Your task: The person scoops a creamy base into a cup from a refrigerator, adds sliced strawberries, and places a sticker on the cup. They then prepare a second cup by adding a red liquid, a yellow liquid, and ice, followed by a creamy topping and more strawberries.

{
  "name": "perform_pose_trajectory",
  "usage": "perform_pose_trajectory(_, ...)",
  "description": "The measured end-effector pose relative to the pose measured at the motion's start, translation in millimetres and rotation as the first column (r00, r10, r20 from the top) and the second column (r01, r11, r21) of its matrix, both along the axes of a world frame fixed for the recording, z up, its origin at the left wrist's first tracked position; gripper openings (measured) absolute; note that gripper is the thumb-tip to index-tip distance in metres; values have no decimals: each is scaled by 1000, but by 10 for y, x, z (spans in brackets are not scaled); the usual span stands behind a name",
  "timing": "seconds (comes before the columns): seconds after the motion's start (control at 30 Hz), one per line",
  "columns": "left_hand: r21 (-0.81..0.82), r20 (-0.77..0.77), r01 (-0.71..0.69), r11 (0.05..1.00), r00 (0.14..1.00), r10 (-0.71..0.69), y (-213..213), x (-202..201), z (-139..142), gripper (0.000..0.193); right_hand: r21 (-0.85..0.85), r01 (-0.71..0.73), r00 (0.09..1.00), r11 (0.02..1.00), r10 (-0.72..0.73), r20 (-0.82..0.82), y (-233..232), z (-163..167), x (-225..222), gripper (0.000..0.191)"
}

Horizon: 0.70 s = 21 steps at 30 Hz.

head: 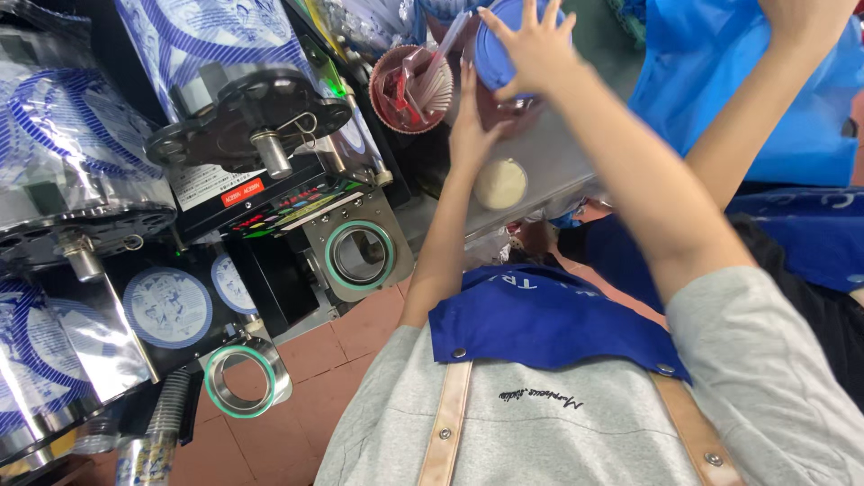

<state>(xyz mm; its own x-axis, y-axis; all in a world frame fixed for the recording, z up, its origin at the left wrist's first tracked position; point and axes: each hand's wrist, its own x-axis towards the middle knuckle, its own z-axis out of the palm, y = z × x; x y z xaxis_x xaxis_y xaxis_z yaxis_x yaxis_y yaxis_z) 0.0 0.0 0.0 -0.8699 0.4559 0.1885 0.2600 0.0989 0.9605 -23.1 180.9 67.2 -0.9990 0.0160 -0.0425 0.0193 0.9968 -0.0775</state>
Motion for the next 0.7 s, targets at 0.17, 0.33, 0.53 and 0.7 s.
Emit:
perform_pose_trajectory(0.17, 233, -15, 14, 972, 1000, -11, 316, -106, 206, 150, -153, -147, 987, 977, 155, 43, 253, 380, -30, 133)
perform_pose_trajectory(0.33, -56, -188, -83, 995, 980, 71, 312, -402, 215, 158, -2, -376, 927, 927, 376, -1, 277, 499, -66, 129)
perform_pose_trajectory(0.53, -154, -194, -154, 976, 973, 123, 175, -349, 156, 138, -834, 431, 894, 346, -287, 343, 903, 304, 171, 92)
perform_pose_trajectory(0.7, -80, -109, -233, 969, 969, 224, 92, -95, 155, 110, -860, 507, 687, -58, -576, 444, 971, -433, 234, 112)
